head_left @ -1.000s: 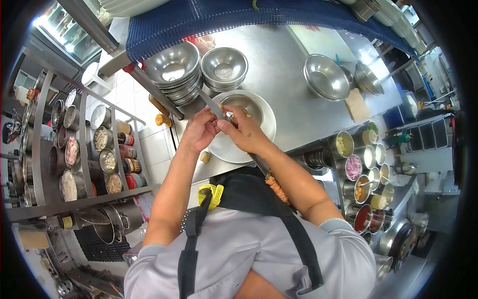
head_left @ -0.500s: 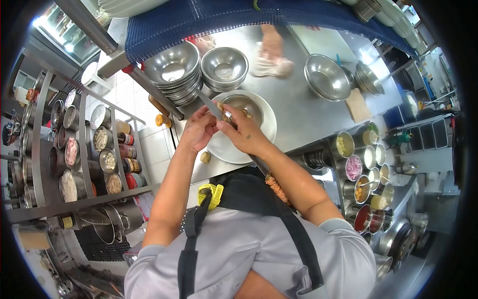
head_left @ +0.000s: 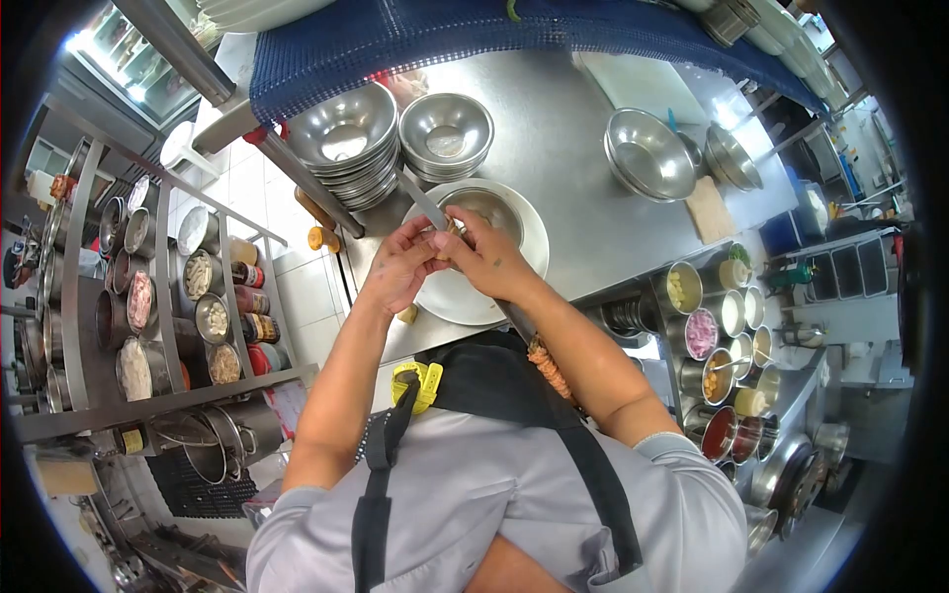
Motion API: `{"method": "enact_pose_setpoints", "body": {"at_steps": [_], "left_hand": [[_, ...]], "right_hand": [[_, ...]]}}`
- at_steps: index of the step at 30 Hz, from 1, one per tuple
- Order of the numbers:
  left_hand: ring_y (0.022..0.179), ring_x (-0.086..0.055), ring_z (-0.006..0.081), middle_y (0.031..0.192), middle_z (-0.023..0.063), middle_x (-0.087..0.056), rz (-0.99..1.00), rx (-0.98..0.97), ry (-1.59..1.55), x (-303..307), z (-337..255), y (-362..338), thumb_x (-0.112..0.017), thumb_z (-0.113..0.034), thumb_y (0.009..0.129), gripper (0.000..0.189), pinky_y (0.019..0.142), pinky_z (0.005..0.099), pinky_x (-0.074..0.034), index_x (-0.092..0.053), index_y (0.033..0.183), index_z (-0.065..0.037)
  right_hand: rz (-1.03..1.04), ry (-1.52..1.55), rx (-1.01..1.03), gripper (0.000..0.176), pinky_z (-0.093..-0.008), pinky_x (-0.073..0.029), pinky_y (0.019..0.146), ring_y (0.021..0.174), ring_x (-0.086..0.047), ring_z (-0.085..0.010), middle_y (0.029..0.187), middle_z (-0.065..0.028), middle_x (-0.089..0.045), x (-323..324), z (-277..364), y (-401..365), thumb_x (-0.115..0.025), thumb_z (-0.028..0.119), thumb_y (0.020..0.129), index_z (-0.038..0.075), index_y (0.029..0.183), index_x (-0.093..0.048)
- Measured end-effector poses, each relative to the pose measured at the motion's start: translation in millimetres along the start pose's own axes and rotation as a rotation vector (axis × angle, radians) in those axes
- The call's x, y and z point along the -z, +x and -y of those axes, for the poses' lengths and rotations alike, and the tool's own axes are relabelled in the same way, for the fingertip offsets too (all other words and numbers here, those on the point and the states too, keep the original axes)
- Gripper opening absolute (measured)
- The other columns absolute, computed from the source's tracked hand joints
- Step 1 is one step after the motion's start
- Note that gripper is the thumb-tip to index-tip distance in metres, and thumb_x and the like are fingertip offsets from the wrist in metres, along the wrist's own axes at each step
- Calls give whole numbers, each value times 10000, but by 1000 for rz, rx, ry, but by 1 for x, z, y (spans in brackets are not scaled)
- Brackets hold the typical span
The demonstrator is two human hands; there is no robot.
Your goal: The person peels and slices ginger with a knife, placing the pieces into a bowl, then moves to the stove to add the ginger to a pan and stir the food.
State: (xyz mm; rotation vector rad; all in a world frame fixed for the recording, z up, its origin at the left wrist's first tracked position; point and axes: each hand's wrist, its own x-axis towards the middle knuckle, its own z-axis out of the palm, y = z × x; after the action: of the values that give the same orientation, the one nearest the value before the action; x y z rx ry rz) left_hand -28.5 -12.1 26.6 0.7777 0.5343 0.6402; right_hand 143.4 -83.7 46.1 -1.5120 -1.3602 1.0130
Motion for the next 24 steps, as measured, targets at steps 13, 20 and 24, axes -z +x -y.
{"method": "enact_pose_setpoints", "body": {"at_steps": [13,20,24], "left_hand": [[1054,-650,171,1192,93,-672,44,-67,200,9,10,4,-668,-25,929,467,930,313,-519,-532,1376,-16],[1076,-640,166,1211,98,-669,106,-103,106,14,14,3,-675,-23,922,505,958,315,-502,-505,1398,-21],[1094,-636,170,1213,85,-668,122,-160,98,21,17,8,-670,-60,943,527,981,332,-495,-470,1430,-41]], "right_hand": [[-54,144,-13,465,-339,-548,727,827,-715,-229,928,-180,-710,-1,-2,4,-660,324,969,-22,1253,-534],[-11,252,-55,504,-296,-536,697,809,-689,-174,896,-121,-695,1,-4,3,-648,362,983,-20,1286,-519],[-43,411,-224,508,-226,-440,608,683,-531,-62,827,-29,-606,14,-22,16,-619,374,1008,15,1354,-518]]}}
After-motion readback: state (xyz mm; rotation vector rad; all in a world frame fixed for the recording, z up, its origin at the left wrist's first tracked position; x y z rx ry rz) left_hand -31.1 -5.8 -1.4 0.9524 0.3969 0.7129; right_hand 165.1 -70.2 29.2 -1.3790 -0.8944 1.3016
